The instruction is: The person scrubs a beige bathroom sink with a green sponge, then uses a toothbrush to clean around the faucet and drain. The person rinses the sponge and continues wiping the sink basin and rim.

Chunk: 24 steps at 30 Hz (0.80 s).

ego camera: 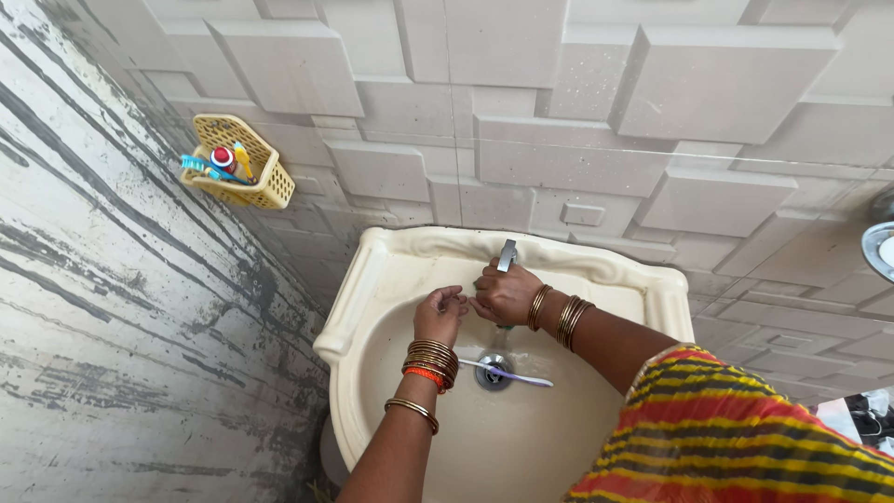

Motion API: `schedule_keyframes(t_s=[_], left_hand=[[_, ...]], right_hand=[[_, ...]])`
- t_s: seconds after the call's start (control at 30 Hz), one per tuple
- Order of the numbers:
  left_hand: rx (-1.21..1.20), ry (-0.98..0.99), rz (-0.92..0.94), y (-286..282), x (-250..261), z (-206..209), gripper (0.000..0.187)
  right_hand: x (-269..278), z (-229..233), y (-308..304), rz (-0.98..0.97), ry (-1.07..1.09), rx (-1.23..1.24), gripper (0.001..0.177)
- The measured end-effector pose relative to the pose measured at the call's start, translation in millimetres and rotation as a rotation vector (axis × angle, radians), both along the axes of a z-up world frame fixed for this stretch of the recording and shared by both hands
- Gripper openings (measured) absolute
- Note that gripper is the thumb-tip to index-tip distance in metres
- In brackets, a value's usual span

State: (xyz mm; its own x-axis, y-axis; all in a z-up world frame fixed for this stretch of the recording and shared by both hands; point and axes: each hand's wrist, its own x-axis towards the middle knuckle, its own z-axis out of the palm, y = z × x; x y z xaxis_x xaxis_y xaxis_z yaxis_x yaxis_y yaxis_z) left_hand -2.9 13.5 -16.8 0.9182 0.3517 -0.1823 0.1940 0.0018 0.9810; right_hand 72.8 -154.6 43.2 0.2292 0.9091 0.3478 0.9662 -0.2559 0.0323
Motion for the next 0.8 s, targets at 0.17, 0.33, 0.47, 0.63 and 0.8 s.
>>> schedule_keyframes(t_s=[0.17,0.33,0.47,0.63,0.8], left_hand=[[0.001,0.0,-0.007,-4.8,-0.4,-1.3,0.027],[0.016,0.065,-0.013,-12.0,0.5,-5.8,0.026],[0.011,0.076,-0.014,-13.7,1.8,-14.7,0.027],[-0.148,0.05,-0.013,-3.4,6.5,-20.6,0.029],[-0.169,0.058,-0.012,2.5,10.1,-22.1,0.03]], right_hand=[[-2.7,23.9,15.3,-0.277,0.193,-0.421,0.038],[-7.0,48.1,36.5,-0.369,0.389,-0.613,0.026],[-10.6,39.6,29.0,-0.271,0.278,-0.578,0.03],[-19.7,7.8,-1.0,-0.115,-0.017,0.21,0.028],[-14.6,1.6,-11.6,-0.041,-0.057,0.198,0.031]])
